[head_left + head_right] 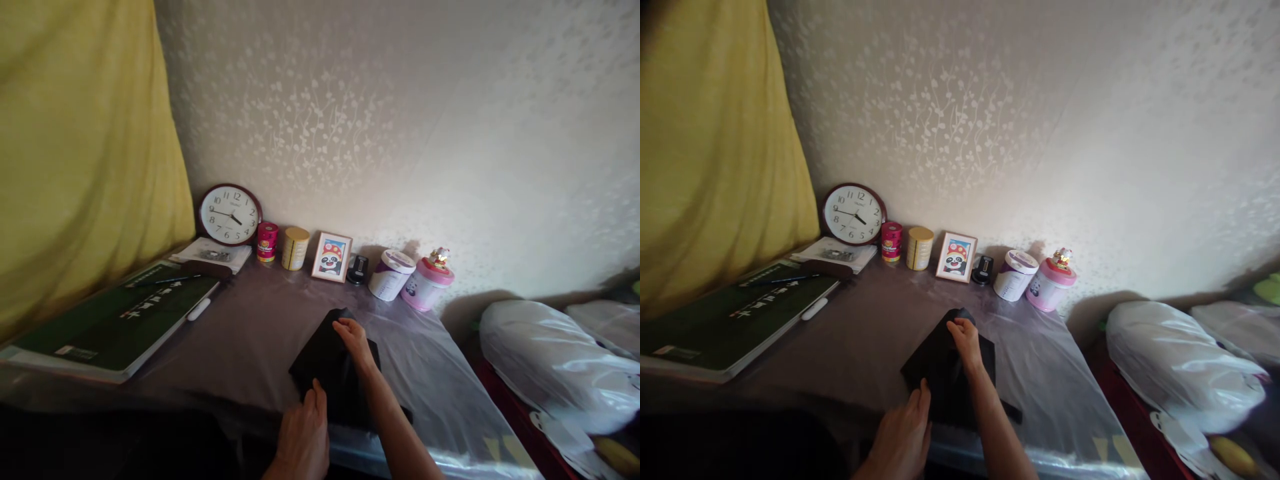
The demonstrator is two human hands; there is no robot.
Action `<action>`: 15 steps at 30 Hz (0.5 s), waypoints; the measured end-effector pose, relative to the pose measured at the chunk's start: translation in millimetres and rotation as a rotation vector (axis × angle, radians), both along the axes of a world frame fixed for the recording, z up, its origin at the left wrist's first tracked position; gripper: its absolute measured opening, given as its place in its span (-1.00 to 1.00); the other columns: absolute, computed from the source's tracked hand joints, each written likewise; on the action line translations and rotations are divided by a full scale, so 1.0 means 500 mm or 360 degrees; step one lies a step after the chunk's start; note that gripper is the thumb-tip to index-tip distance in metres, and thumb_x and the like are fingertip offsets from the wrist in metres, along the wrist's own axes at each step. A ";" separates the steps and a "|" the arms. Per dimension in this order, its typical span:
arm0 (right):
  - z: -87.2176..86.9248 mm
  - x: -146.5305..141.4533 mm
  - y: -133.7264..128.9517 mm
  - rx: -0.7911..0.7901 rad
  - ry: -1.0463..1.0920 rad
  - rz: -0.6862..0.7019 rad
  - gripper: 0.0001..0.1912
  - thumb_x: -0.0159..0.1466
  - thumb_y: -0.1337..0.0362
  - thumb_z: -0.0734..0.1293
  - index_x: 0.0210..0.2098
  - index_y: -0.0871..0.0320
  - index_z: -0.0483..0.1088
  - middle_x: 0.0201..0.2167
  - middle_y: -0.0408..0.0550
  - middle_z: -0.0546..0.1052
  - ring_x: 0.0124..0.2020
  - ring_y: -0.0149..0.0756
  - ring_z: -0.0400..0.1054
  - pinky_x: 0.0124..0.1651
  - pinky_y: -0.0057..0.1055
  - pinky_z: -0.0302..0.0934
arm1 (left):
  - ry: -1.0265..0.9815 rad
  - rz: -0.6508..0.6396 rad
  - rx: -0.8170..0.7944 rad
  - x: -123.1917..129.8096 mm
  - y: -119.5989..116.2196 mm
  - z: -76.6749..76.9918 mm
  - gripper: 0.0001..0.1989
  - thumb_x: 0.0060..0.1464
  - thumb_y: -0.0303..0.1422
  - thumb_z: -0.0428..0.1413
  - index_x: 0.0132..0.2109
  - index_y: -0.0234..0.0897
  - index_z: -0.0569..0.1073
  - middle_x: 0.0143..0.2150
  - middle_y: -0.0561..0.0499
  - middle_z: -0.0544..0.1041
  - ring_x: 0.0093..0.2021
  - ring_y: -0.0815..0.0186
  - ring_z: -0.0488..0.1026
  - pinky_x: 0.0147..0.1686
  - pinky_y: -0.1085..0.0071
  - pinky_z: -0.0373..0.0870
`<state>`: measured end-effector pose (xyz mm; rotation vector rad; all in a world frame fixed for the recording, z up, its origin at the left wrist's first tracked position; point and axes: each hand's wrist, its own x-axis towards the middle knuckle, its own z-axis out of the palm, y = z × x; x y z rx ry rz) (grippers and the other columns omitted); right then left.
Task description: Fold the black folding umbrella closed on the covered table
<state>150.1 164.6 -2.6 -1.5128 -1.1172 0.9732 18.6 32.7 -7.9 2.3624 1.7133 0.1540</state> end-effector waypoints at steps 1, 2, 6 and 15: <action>-0.006 -0.004 0.004 -0.0012 -0.0028 0.0004 -0.65 -0.05 0.11 0.37 -0.34 0.21 0.36 -0.65 -0.20 0.41 -0.62 -0.38 0.30 -0.63 -0.51 0.13 | -0.0007 0.0002 0.0000 -0.001 0.000 -0.002 -0.42 -0.01 -0.56 -0.07 0.21 -0.48 0.12 -0.06 -0.25 0.45 -0.26 0.22 0.49 -0.29 0.36 0.43; -0.012 -0.006 0.007 -0.0018 -0.0075 0.0010 -0.67 -0.04 0.13 0.37 -0.35 0.21 0.36 -0.64 -0.20 0.41 -0.60 -0.37 0.32 -0.62 -0.50 0.16 | -0.0014 0.0008 0.0001 -0.002 0.001 -0.006 -0.43 0.00 -0.56 -0.07 0.20 -0.47 0.13 -0.07 -0.24 0.45 -0.27 0.22 0.49 -0.29 0.36 0.43; -0.029 -0.005 0.016 -0.0038 -0.0283 0.0044 -0.73 0.01 0.18 0.34 -0.33 0.19 0.34 -0.61 -0.19 0.43 -0.56 -0.35 0.36 -0.60 -0.49 0.23 | -0.0086 0.0034 0.0154 -0.019 -0.001 -0.023 -0.52 0.04 -0.50 -0.06 0.14 -0.45 0.24 -0.07 -0.24 0.46 -0.20 0.16 0.47 -0.26 0.27 0.42; -0.033 -0.016 0.024 0.0020 -0.0582 0.0432 -0.79 0.16 0.17 0.23 -0.30 0.16 0.37 -0.59 -0.16 0.51 -0.54 -0.37 0.40 -0.49 -0.49 0.24 | -0.0362 -0.0287 0.0545 0.017 0.031 0.017 -0.73 0.06 -0.49 -0.11 -0.18 -0.27 0.43 -0.14 -0.03 0.47 -0.13 0.23 0.41 -0.10 0.22 0.37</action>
